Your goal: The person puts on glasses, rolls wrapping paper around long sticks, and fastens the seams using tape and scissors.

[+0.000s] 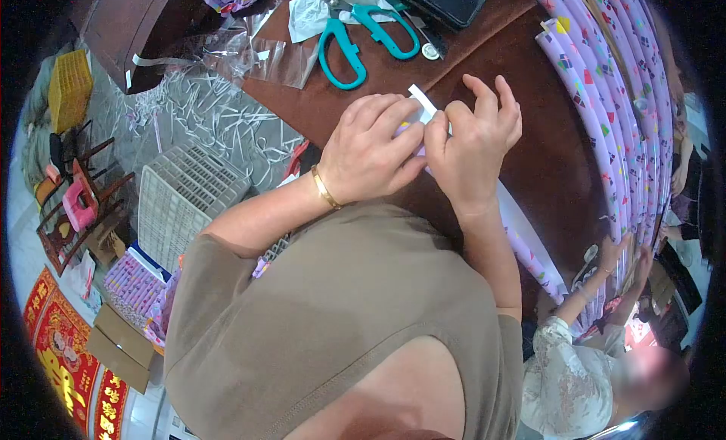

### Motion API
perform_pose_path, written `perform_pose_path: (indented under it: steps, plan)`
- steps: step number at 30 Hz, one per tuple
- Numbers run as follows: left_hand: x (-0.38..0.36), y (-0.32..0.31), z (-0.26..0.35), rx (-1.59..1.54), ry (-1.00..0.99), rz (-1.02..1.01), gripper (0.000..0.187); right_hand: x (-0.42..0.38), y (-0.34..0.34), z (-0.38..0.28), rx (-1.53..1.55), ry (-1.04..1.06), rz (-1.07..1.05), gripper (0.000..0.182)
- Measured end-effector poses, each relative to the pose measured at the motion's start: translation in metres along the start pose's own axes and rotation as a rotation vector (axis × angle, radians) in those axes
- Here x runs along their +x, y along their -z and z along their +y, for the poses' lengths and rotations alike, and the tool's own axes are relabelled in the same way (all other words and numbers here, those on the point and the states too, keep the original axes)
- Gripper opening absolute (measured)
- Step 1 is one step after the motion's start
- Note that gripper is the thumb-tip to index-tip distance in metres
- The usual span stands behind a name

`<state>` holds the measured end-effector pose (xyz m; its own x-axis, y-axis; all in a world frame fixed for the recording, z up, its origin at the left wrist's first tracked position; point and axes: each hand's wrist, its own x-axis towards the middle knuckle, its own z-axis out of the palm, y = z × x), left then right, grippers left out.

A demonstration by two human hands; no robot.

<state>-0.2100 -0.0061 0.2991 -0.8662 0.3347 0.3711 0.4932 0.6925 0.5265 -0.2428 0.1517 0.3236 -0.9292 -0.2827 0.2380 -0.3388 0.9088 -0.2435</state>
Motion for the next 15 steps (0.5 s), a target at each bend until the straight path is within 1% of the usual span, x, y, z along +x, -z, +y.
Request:
perform_pose_path:
  steps: [4,6,9,11,13,15]
  plan:
    - [-0.0022,-0.0014,-0.0001,0.001,0.011,-0.004,0.033,0.0000,0.0008,0.0015,0.013,0.007,-0.012,0.014]
    - [-0.0037,-0.0014,-0.0011,-0.007,0.012,-0.051,0.039,0.0003,0.0014,0.0018,0.017,0.011,-0.018,0.014]
    - [-0.0026,0.0011,0.0002,0.020,0.025,-0.065,0.037,0.0009,0.0018,0.0043,0.025,0.005,-0.021,0.013]
    - [-0.0016,0.0018,0.0006,0.016,0.030,-0.060,0.036,0.0028,0.0012,0.0085,0.053,-0.043,0.019,0.012]
    - [-0.0010,0.0021,0.0010,0.012,0.035,-0.056,0.035,0.0055,0.0046,0.0091,0.049,-0.057,0.013,0.011]
    - [-0.0004,0.0017,0.0010,0.014,0.044,-0.049,0.034,0.0080,0.0084,0.0079,0.166,-0.053,0.027,0.011]
